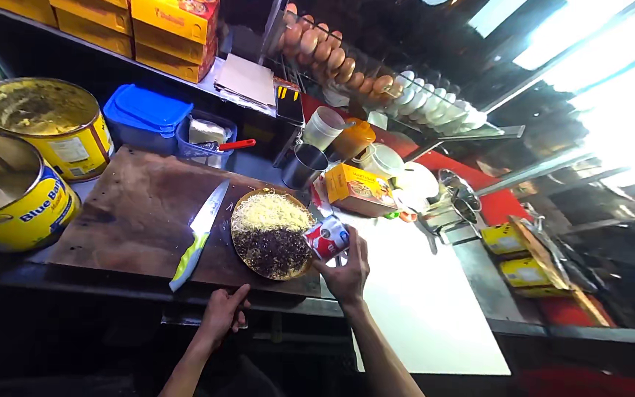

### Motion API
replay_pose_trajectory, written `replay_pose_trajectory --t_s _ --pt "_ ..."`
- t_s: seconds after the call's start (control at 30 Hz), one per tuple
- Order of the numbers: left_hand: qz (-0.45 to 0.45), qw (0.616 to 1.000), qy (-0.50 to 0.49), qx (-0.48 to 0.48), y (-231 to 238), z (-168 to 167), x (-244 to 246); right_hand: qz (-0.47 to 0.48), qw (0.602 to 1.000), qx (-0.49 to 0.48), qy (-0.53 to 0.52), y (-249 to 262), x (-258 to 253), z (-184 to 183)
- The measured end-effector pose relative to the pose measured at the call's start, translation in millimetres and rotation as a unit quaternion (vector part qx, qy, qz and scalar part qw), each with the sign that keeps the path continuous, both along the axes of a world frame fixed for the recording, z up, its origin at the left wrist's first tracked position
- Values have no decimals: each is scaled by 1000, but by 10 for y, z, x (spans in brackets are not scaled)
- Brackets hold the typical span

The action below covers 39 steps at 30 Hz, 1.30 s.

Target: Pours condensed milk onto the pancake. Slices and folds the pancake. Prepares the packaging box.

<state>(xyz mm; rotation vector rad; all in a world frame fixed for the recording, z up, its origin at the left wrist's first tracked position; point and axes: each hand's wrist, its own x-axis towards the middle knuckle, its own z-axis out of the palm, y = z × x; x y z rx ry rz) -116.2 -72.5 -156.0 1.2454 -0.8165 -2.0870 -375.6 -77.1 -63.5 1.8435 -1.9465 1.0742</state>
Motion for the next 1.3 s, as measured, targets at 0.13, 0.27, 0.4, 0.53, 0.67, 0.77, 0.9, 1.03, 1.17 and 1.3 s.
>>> replay_pose_trajectory --t_s 0.13,0.27,0.4,0.53,0.67,0.77,0.9,1.03,1.17,1.3 --pt "-12 1000 -4 -5 -10 -2 12 57 997 -23 -36 66 458 -68" --pt "-16 1000 -6 -1 -14 15 13 92 992 -32 -80 -293 837 -99" --pt "-6 1000 -3 9 -19 14 2 69 982 23 -176 -841 884 36" --pt "-3 1000 -4 3 -12 10 -5 26 911 132 -389 -1175 582 244" --pt "15 1000 -13 -3 14 -2 -37 50 756 187 -625 -1234 181 564" --pt "9 999 -47 7 61 52 -14 64 713 236 -657 -1267 -242 533" --pt "53 995 -40 -78 73 398 155 121 699 315 -630 -1217 -553 581" --pt "103 956 -123 -246 -314 1042 201 279 674 449 -516 -1100 -96 761" --pt "-65 949 -169 -257 -387 1441 474 469 569 607 -297 -1155 693 686" --pt "-47 961 -190 -195 298 1400 926 527 460 695 -166 -1023 1518 453"
